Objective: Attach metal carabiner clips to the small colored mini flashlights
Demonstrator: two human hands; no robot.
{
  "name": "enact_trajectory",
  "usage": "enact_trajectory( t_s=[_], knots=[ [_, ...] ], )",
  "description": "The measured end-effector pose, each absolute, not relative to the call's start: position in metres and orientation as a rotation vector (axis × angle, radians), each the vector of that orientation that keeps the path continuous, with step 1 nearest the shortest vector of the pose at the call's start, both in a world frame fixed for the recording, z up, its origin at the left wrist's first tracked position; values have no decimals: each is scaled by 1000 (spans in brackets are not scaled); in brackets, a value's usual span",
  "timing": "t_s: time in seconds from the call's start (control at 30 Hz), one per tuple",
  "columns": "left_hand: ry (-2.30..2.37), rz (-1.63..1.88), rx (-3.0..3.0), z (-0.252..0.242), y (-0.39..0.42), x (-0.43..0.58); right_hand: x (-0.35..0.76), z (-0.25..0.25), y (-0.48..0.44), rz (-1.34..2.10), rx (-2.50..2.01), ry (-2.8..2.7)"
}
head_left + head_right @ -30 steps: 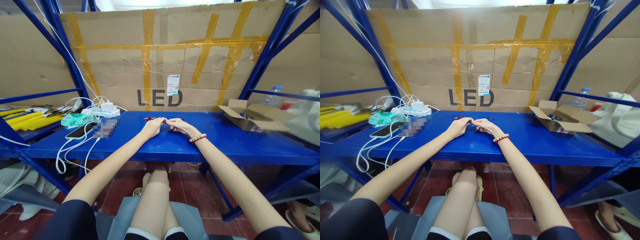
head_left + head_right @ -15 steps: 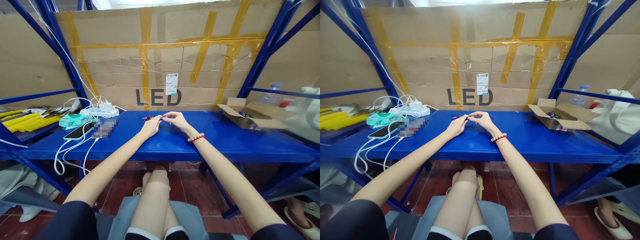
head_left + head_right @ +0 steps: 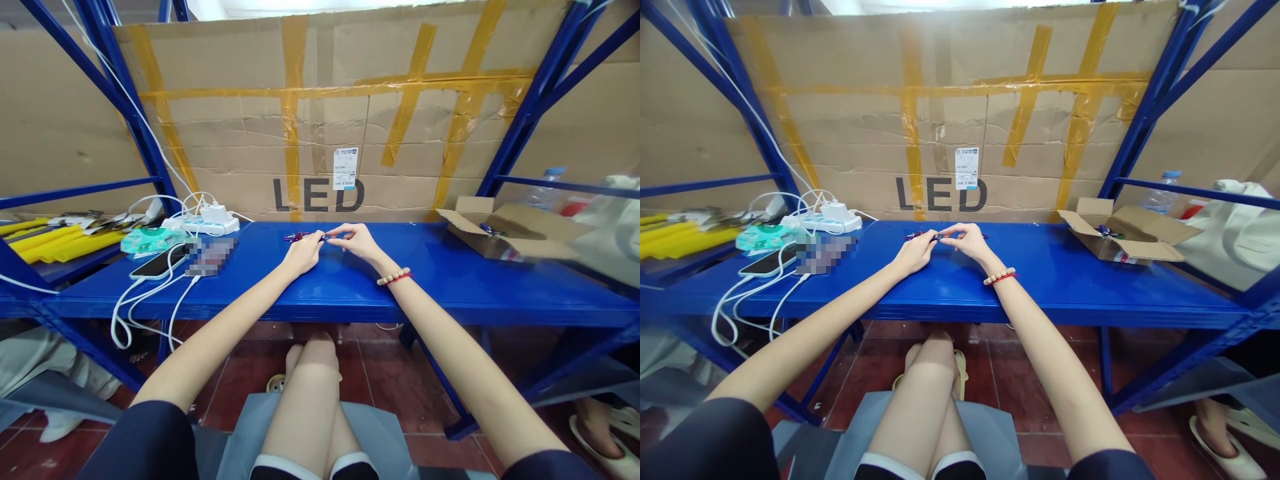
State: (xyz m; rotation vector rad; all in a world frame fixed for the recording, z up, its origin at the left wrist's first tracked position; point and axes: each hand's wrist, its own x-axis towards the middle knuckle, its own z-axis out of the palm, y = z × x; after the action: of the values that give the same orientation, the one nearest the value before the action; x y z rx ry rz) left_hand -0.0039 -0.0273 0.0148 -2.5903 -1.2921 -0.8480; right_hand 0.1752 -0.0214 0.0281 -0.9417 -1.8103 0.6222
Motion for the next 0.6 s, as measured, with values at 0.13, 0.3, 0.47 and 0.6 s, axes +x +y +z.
enact_trajectory(
  t_s=[0.13, 0.3, 0.47, 0.6],
  knots=[
    [-1287, -841, -2595, 15, -28, -4, 176, 27, -20, 626, -950, -1816],
    [-1285, -822, -2582, 16, -29, -3, 177, 24, -15, 608, -932, -1816],
    [-1293, -795, -2565, 16, -30, -3, 177, 22, -12, 576, -878, -1822],
    [-1312, -780, -2552, 16, -29, -3, 178, 22, -12, 567, -863, -1836]
  ],
)
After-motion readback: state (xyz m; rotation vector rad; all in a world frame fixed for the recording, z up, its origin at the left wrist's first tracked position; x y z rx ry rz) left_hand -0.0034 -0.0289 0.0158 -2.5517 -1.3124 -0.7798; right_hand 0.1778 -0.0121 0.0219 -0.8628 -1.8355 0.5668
